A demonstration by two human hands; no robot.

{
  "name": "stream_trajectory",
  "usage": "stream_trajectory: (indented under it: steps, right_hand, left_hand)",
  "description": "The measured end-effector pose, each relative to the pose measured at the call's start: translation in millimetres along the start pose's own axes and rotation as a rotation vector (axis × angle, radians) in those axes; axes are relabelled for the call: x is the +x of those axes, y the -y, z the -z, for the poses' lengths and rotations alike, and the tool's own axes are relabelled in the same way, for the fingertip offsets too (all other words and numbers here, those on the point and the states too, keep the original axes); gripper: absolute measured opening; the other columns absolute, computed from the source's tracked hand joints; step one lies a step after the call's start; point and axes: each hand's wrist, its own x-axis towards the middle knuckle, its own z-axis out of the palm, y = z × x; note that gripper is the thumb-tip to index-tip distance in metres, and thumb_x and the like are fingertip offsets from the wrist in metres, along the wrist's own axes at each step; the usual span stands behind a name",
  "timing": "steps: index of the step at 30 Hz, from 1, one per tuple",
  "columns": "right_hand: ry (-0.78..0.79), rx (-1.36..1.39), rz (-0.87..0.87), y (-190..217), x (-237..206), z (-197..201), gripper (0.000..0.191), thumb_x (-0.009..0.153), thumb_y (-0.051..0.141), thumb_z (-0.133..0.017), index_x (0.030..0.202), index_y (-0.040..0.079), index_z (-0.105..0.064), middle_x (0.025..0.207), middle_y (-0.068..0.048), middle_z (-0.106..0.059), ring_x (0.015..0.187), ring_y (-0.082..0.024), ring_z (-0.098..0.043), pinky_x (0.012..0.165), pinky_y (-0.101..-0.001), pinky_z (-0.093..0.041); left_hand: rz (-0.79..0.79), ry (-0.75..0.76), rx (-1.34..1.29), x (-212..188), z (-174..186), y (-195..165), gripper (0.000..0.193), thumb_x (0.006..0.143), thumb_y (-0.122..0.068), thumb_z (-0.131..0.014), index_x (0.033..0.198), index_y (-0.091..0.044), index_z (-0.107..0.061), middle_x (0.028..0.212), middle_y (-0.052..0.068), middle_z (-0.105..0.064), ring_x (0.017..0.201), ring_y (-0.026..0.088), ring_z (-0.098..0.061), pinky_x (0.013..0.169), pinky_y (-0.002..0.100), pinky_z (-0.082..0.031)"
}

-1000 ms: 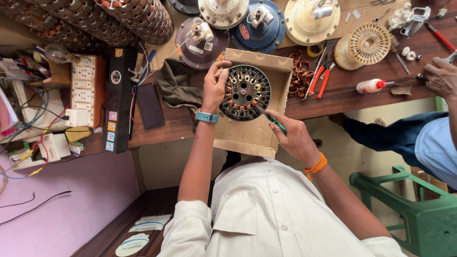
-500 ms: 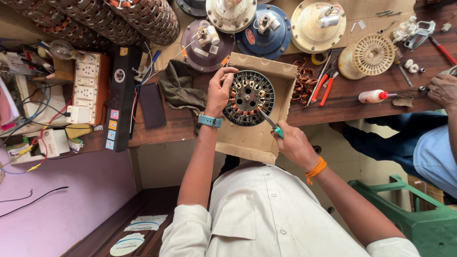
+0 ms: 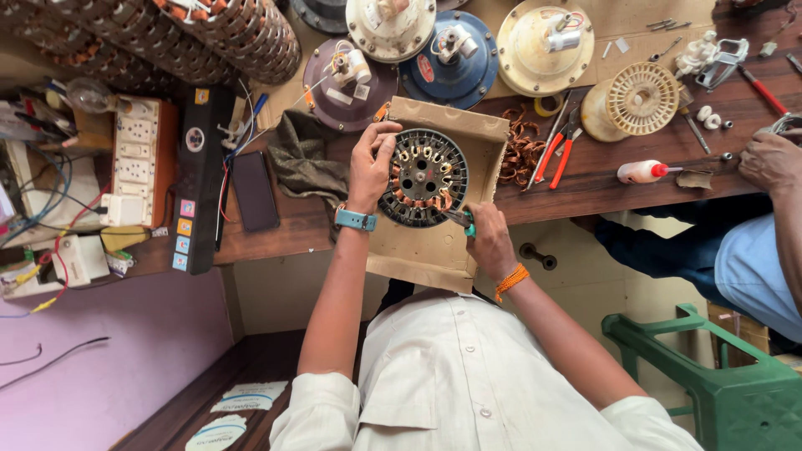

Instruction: The person uses green-handled pliers to cut and pull copper wire ends out of an electric motor stator placed in a cardboard box on the workbench, working around the winding slot by slot and letting trimmed copper pieces fall into the box.

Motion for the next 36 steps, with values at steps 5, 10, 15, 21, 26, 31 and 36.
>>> stream_trajectory:
  steps: [5, 10, 15, 21, 26, 31, 36]
  right_hand:
    - [-0.048, 0.213, -0.038, -0.3, -3.9, 9.2, 0.041, 0.078, -0.008, -0.068, 0.117, 0.002, -0.059, 0.101, -0.017, -0.065, 0.097, -0.034, -0.065, 0.082, -0.0421, -0.053]
    - [-0.289, 0.453, -0.454, -15.4, -31.3, 17.5, 0.014, 0.098, 0.006, -0.063, 0.111, 0.002, -0.060, 0.091, -0.012, -0.067, 0.081, -0.017, -0.069, 0.073, -0.0363, -0.056]
    - [-0.179, 0.238, -0.676, -86.7, -42.8, 32.7, 0.023, 0.102, 0.026, -0.063, 0.105, 0.002, -0.065, 0.089, -0.016, -0.067, 0.080, -0.029, -0.071, 0.072, -0.0396, -0.058]
    - [0.126, 0.037, -0.800, -128.6, -37.5, 55.9, 0.045, 0.109, 0.044, -0.056, 0.111, -0.001, -0.064, 0.094, -0.024, -0.070, 0.091, -0.041, -0.069, 0.083, -0.0477, -0.053]
    - [-0.188, 0.108, -0.470, -103.4, -32.0, 51.9, 0.035, 0.113, 0.027, -0.051, 0.137, 0.002, -0.056, 0.097, -0.015, -0.069, 0.081, -0.029, -0.067, 0.072, -0.0419, -0.051]
    - [-0.172, 0.810, -0.839, -41.8, -27.6, 70.7, 0.036, 0.107, 0.016, -0.054, 0.141, 0.006, -0.052, 0.071, 0.006, -0.044, 0.056, -0.003, -0.038, 0.047, -0.0221, -0.030]
    - [-0.132, 0.793, -0.778, 15.1, -14.9, 102.2, 0.041, 0.102, 0.013, -0.055, 0.142, 0.003, -0.049, 0.067, 0.006, -0.044, 0.053, -0.003, -0.039, 0.044, -0.0216, -0.027]
  left_hand:
    - [-0.004, 0.022, -0.032, -1.6, -2.0, -3.4, 0.017, 0.107, -0.010, -0.056, 0.120, -0.003, -0.065, 0.102, 0.003, -0.073, 0.091, 0.006, -0.065, 0.078, 0.023, -0.053]
    - [0.079, 0.009, -0.060, -6.1, -3.5, -11.7, 0.017, 0.106, -0.012, -0.056, 0.120, -0.004, -0.064, 0.098, 0.002, -0.071, 0.086, 0.005, -0.063, 0.071, 0.022, -0.052]
    - [0.053, 0.018, -0.073, -7.7, -4.0, -16.3, 0.017, 0.107, -0.011, -0.056, 0.120, -0.004, -0.064, 0.098, 0.001, -0.073, 0.087, 0.005, -0.064, 0.076, 0.021, -0.052]
    - [0.030, 0.041, -0.089, -9.3, -3.0, -10.9, 0.017, 0.108, -0.010, -0.056, 0.121, -0.003, -0.064, 0.098, 0.001, -0.071, 0.087, 0.005, -0.062, 0.078, 0.021, -0.051]
    - [0.121, 0.020, -0.107, -6.7, 1.3, 2.6, 0.019, 0.104, -0.012, -0.055, 0.119, -0.005, -0.063, 0.098, 0.000, -0.070, 0.082, 0.004, -0.063, 0.065, 0.022, -0.052]
    - [-0.004, 0.052, -0.176, -2.1, 4.3, 17.6, 0.018, 0.107, -0.013, -0.059, 0.122, -0.003, -0.064, 0.100, 0.001, -0.070, 0.087, 0.003, -0.063, 0.072, 0.019, -0.052]
    - [-0.003, 0.046, -0.157, -4.9, 6.0, 20.9, 0.022, 0.106, -0.020, -0.062, 0.122, -0.004, -0.066, 0.096, -0.001, -0.070, 0.083, 0.002, -0.059, 0.068, 0.019, -0.050]
